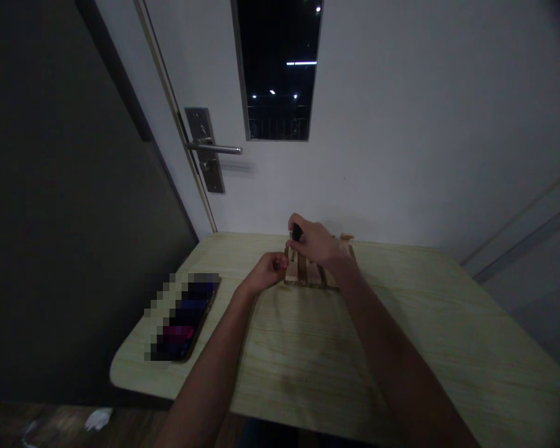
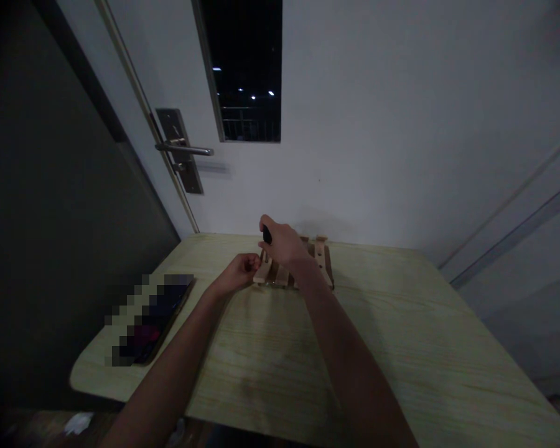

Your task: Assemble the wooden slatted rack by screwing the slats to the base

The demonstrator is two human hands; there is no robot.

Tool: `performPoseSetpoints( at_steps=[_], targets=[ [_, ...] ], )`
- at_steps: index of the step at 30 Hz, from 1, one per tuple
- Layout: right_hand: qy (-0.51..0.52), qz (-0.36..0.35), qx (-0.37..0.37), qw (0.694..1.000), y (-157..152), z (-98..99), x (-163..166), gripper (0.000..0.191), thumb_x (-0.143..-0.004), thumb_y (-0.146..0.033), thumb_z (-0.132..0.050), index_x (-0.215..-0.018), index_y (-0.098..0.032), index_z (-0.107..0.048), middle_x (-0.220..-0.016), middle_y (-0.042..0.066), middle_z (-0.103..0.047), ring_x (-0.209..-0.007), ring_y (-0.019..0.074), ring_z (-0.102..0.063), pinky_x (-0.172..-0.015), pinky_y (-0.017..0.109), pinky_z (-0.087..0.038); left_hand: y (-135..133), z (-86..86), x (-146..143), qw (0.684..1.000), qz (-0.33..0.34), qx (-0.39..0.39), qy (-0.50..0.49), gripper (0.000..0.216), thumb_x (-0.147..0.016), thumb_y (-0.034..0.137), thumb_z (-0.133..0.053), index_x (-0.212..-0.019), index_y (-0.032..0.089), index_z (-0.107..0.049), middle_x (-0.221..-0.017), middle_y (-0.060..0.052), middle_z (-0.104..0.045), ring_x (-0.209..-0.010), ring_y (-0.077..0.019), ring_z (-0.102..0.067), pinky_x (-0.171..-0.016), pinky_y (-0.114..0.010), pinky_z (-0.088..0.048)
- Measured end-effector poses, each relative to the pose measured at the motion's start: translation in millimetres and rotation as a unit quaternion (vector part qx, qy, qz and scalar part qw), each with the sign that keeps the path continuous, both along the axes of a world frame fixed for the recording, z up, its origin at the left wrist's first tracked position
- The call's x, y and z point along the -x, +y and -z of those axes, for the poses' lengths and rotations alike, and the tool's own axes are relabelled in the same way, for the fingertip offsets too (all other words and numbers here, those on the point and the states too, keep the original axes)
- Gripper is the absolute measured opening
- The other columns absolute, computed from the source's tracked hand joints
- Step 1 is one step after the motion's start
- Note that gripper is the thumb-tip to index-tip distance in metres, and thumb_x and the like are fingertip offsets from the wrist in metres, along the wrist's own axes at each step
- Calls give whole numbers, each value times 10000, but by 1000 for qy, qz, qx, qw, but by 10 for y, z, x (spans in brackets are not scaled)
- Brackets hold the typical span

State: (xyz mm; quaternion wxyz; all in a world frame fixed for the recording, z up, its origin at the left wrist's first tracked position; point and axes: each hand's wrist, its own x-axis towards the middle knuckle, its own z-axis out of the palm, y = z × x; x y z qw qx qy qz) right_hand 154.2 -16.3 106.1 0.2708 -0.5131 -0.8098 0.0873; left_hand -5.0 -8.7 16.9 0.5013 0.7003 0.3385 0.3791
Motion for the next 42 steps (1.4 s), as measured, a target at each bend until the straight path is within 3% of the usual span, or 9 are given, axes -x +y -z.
performPoseSetpoints(
  at_steps=[6, 12, 18, 25, 33, 42],
  targets=[
    [25, -44, 30, 998, -48, -41, -46, 249, -736, -75, -493, -945, -207, -460, -828, 25, -623, -682, 129, -559, -615, 238, -394, -2, 9, 5, 1000, 1, 6, 3, 166, -615, 214, -592, -608, 143, -441, -563, 53, -426, -522, -43, -348, -498, -172, -244],
    [5, -16, 15, 1000, -47, -56, 21, 353, -729, -102, -583, -1043, -228, -481, -738, -5, -611, -667, 145, -564, -622, 253, -389, 5, 9, 6, 1000, 3, -8, 4, 206, -620, 231, -607, -588, 145, -422, -567, 56, -403, -531, -41, -333, -506, -177, -251],
    [-20, 28, -10, 999, -28, -38, 25, 222, -739, -187, -624, -924, -216, -506, -771, 17, -617, -669, 152, -551, -596, 265, -365, -1, -9, 0, 1000, 7, -10, -10, 222, -614, 212, -607, -579, 152, -396, -565, 66, -392, -525, -37, -325, -504, -176, -256],
    [-8, -2, 14, 1000, -9, 3, -51, 324, -769, -165, -523, -1079, -176, -431, -854, 72, -623, -703, 167, -559, -626, 280, -397, 34, 30, 9, 1000, 7, -13, 0, 197, -581, 172, -583, -582, 155, -387, -561, 69, -377, -531, -38, -321, -505, -174, -245],
    [-12, -33, 36, 999, -15, -17, -31, 460, -759, -57, -440, -1190, -216, -412, -810, 31, -624, -676, 145, -557, -598, 253, -372, 27, 15, 9, 1000, 17, 3, -12, 206, -566, 178, -597, -594, 158, -394, -568, 70, -379, -524, -40, -327, -502, -180, -246],
    [-38, 63, 6, 997, -27, -27, -16, 192, -786, -222, -588, -957, -212, -500, -796, 41, -628, -692, 154, -563, -591, 252, -357, 35, 45, 18, 1000, 5, -7, 5, 180, -622, 198, -576, -605, 158, -401, -580, 53, -412, -539, -50, -354, -515, -181, -259]
  ],
)
